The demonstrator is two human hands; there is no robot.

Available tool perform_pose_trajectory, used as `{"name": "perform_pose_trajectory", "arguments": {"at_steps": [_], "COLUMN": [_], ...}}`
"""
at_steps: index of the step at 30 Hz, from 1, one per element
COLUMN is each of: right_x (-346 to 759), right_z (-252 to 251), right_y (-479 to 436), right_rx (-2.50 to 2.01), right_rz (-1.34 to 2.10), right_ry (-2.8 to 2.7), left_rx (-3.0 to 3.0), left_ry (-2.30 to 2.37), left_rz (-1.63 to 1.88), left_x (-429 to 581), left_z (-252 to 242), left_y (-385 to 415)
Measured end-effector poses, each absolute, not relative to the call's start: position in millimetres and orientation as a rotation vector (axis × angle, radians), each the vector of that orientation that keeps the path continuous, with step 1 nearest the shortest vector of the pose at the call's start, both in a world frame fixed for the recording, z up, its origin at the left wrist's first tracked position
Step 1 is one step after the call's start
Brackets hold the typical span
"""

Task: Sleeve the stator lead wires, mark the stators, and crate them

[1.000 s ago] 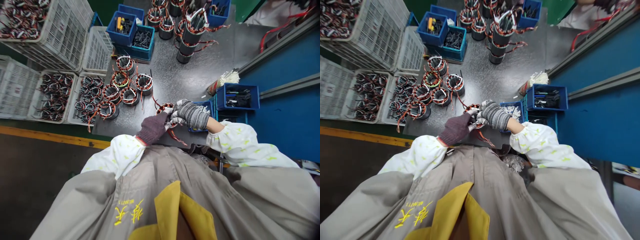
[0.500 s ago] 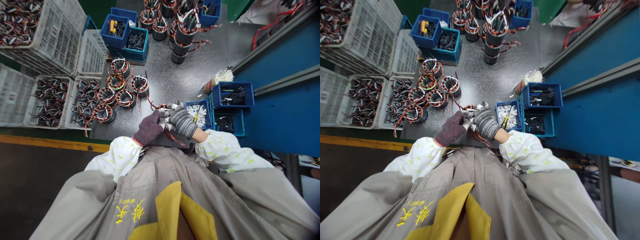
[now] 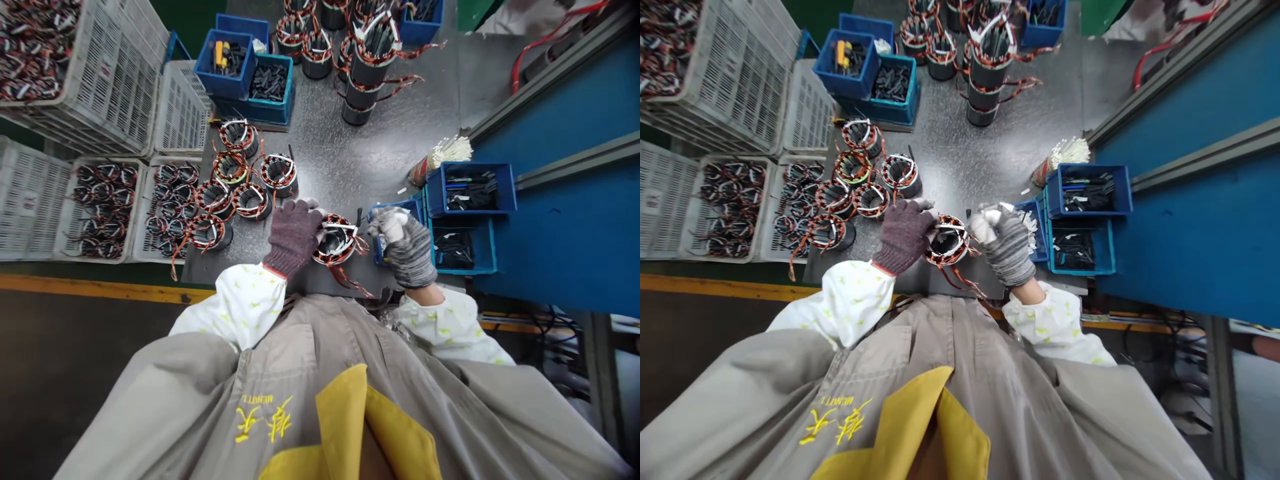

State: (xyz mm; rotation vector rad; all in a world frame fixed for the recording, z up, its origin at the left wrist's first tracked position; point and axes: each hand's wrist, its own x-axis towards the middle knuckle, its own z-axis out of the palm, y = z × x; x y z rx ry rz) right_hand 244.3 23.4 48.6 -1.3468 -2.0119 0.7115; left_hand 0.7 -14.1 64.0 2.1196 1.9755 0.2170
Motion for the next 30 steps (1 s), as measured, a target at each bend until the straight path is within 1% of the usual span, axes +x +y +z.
{"name": "perform_pose_trajectory", "arguments": {"at_steps": [2,4,6,8,10,15,17,20,21,23,27,29,30], "right_x": [231.1,209.3,185.9,167.7,158.8,170.6,176.6,174.1,170.2,159.8,146.5,150.6,155.4], "right_z": [68.9,83.1,89.3,89.1,85.8,76.9,73.4,68.5,66.8,62.7,51.8,48.2,47.5], "right_y": [37.0,47.5,55.4,60.7,63.0,56.2,53.6,56.5,59.4,67.1,79.1,81.3,82.6], "right_rx": [-1.354,-1.306,-1.280,-1.303,-1.315,-1.307,-1.298,-1.318,-1.307,-1.212,-0.850,-0.741,-0.776], "right_rz": [0.579,0.435,0.385,0.388,0.401,0.398,0.356,0.330,0.331,0.344,0.421,0.540,0.644], "right_ry": [-2.194,-2.567,-2.890,-3.049,-3.082,-3.051,-3.032,-3.010,-3.011,-3.037,-3.197,-3.186,-3.067], "left_rx": [2.149,2.120,2.067,2.020,1.998,1.942,1.861,1.668,1.627,1.620,1.662,1.648,1.634], "left_ry": [1.921,1.838,1.766,1.788,1.889,1.942,1.896,1.853,1.862,1.909,1.991,2.004,2.009], "left_rz": [0.130,0.097,0.152,0.274,0.372,0.398,0.558,0.916,0.973,0.932,0.729,0.727,0.739], "left_x": [1.8,-2.5,-9.7,-14.2,-12.2,2.1,-0.5,-11.7,-15.3,-19.6,-19.2,-18.7,-18.7], "left_z": [65.0,64.1,63.1,62.1,58.7,36.5,27.5,20.9,20.2,18.8,9.8,4.2,2.7], "left_y": [-9.2,-11.4,-16.9,-19.7,-16.7,-5.4,-9.9,-23.3,-27.1,-30.8,-24.8,-20.7,-19.9]}}
